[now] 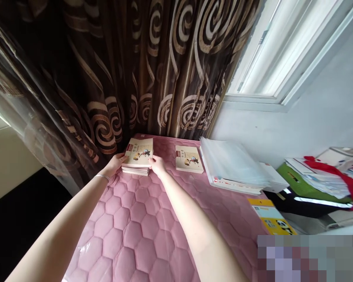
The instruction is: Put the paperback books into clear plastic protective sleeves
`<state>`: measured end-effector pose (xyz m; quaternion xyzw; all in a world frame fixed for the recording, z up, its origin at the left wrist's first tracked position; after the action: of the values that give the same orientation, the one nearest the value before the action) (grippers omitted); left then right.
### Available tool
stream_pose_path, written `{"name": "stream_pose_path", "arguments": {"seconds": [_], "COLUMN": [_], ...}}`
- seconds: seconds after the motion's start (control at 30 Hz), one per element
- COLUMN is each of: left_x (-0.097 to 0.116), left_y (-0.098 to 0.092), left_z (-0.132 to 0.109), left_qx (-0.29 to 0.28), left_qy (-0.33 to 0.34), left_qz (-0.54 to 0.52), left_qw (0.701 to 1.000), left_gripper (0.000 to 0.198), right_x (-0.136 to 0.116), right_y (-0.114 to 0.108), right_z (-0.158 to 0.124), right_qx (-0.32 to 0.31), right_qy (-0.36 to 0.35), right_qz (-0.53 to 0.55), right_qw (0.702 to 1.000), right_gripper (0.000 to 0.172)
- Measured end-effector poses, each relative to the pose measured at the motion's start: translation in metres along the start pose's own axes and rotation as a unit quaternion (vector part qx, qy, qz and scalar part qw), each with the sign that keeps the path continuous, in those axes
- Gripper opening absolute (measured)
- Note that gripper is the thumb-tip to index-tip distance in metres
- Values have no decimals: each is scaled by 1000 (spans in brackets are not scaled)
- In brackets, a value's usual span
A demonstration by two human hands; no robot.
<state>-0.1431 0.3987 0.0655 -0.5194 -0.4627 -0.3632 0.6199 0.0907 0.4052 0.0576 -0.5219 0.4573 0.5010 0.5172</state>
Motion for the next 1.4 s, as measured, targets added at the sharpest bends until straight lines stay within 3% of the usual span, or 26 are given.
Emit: {"name": "stream_pose_path", "arguments": {"seconds": [0.17, 0.33, 0.4, 0.53, 0.7, 1.4], "left_x": [-23, -34, -36, -32, -21, -20], "left_y": [-8, -11, -11, -11, -13, -15], "left_z": [5, -15, -22, -25, -17, -18], "left_qx": [36, 23, 8, -2, 17, 48], "left_qy": [-2, 19, 27, 51, 60, 56], "left_qz": [49, 61, 66, 149, 185, 225], "left_qw": [998, 998, 997, 987, 981, 972], "left_gripper": [41, 43, 50, 62, 53, 49], "right_x": [21, 13, 8, 3, -1, 7], "right_y": [14, 12, 8, 10, 17, 21], "right_z": [9, 8, 3, -15, -30, -31], "right_qx": [14, 22, 20, -22, -48, -9], "right_qy": [35, 0, -23, -79, -126, -129], "right_qz": [-88, -164, -181, -191, -222, -267], "right_qw": [995, 986, 983, 978, 966, 955], "right_gripper": [24, 23, 32, 39, 37, 37]}}
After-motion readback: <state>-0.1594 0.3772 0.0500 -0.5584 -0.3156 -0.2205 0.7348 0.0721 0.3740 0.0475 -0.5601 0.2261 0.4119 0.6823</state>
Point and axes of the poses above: each hand's wrist, its own z-axis towards the middle knuckle, its own y-axis out of the palm, x = y × z, the point moved 9 cm from there along z, towards the middle knuckle, and after that the axes turned 10 degrees about z, right-handed, at the moved point
